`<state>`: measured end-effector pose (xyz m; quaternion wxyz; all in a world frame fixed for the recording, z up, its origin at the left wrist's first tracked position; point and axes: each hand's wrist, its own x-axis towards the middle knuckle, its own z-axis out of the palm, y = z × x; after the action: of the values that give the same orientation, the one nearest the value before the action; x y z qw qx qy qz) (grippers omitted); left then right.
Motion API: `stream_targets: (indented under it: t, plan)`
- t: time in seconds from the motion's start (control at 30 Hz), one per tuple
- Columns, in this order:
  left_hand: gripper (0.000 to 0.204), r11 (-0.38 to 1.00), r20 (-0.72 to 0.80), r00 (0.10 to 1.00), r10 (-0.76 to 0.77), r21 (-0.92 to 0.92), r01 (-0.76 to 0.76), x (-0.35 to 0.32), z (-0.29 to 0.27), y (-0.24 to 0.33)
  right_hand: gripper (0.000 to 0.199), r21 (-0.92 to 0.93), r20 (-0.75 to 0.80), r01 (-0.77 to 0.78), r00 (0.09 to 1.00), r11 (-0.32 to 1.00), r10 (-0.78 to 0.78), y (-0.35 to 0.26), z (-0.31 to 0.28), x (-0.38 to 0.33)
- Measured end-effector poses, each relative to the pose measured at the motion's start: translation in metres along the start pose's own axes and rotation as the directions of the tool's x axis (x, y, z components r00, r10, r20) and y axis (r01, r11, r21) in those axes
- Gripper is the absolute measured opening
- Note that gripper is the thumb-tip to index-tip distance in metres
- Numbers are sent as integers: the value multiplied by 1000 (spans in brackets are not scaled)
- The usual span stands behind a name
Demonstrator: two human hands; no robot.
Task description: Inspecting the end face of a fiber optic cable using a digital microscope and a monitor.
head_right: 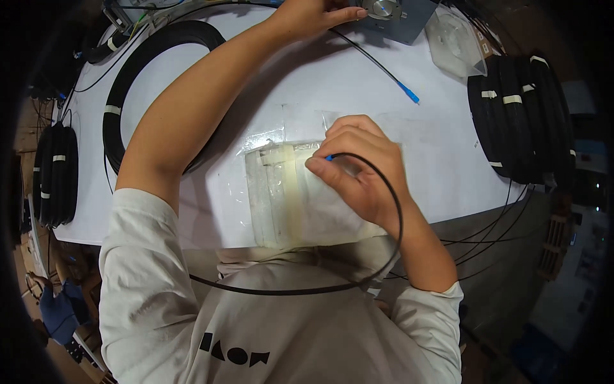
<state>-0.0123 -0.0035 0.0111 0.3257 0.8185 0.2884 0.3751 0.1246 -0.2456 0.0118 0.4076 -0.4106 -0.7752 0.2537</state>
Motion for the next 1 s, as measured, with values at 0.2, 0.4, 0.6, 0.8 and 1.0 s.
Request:
stream_targets:
  t: [0.2,0.4,0.6,0.8,1.0]
  plan:
    - [55,990,28,999,-36,137,32,-4,-1,12,15,-12,80,63,995,998,-62,0,5,-4]
    - [55,997,23,997,-68,35,67,-2,0,9,17,-94,122,90,989,991,-78,-2,5,-2]
    - [54,997,36,997,-67,30,66,-1,-1,11,18,-76,110,96,990,993,-87,-2,7,-2]
    - [56,989,51,990,-132,78,128,-5,-4,21,18,-32,82,57,995,998,-55,-1,9,-3]
    - [55,990,53,991,-123,72,119,-4,-4,18,18,-1,65,67,996,998,-66,0,9,-1]
